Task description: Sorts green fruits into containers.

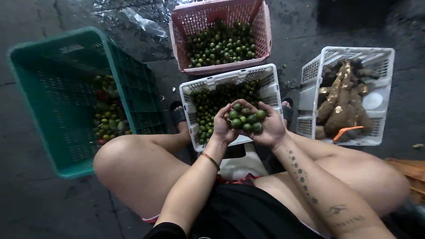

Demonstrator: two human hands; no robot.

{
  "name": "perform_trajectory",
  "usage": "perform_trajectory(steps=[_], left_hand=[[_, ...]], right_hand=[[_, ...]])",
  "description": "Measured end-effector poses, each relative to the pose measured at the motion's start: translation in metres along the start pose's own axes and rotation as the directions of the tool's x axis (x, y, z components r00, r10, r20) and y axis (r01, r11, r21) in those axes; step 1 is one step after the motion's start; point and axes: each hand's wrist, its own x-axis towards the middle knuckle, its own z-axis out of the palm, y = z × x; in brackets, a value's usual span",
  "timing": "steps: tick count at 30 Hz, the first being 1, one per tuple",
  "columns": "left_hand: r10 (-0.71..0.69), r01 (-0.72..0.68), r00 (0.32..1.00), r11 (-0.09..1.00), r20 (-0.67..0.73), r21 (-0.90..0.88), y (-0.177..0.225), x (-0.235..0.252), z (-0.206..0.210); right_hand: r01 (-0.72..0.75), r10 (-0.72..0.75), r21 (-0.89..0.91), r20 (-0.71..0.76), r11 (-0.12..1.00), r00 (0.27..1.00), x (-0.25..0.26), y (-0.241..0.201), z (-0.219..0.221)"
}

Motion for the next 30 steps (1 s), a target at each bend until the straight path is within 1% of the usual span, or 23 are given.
perform_trajectory(steps=[1,4,6,9,13,16,20,22,27,29,30], left_hand=[[0.009,-0.009,1.0,1.0,0.008,-0.009,0.001,0.001,0.0],[0.026,-0.025,0.995,1.0,0.094,-0.017,0.002,0.0,-0.002],[0.031,-0.029,0.991,0.999,0.127,-0.018,0.003,0.0,-0.003],[0.052,-0.048,0.993,0.998,0.106,-0.037,0.0,0.0,-0.001],[0.09,-0.077,0.987,0.991,0.132,-0.106,0.0,-0.001,0.003],[0.112,-0.098,0.982,0.99,0.153,-0.098,0.003,-0.007,0.011],[0.147,-0.137,0.979,0.987,0.142,-0.079,0.009,-0.016,0.017],[0.156,-0.144,0.982,0.983,0.108,-0.112,0.011,-0.017,0.023],[0.144,-0.126,0.985,0.975,0.093,-0.184,0.018,-0.015,0.027],[0.122,-0.111,0.991,0.98,0.06,-0.164,0.022,-0.014,0.029],[0.116,-0.111,0.993,0.986,0.033,-0.124,0.025,-0.013,0.031]], right_hand=[[-0.001,0.001,-0.013,-0.003,1.0,1.0,0.001,-0.001,0.001],[0.007,-0.009,-0.021,-0.085,1.0,0.996,0.002,-0.003,0.008],[0.018,-0.021,-0.033,-0.092,0.999,0.995,0.004,-0.003,0.01],[0.046,-0.05,-0.034,-0.12,0.998,0.991,0.005,0.0,0.014],[0.108,-0.113,-0.041,-0.152,0.993,0.982,0.009,0.005,0.024],[0.12,-0.127,-0.063,-0.132,0.991,0.983,0.006,0.004,0.026],[0.131,-0.135,-0.035,-0.126,0.991,0.983,0.001,0.005,0.039],[0.145,-0.145,-0.005,-0.109,0.989,0.984,0.0,0.006,0.047],[0.192,-0.19,0.017,-0.098,0.981,0.977,0.002,0.004,0.059],[0.184,-0.181,0.016,-0.099,0.983,0.978,0.001,0.003,0.06],[0.179,-0.177,0.022,-0.093,0.984,0.98,-0.001,0.002,0.059]])
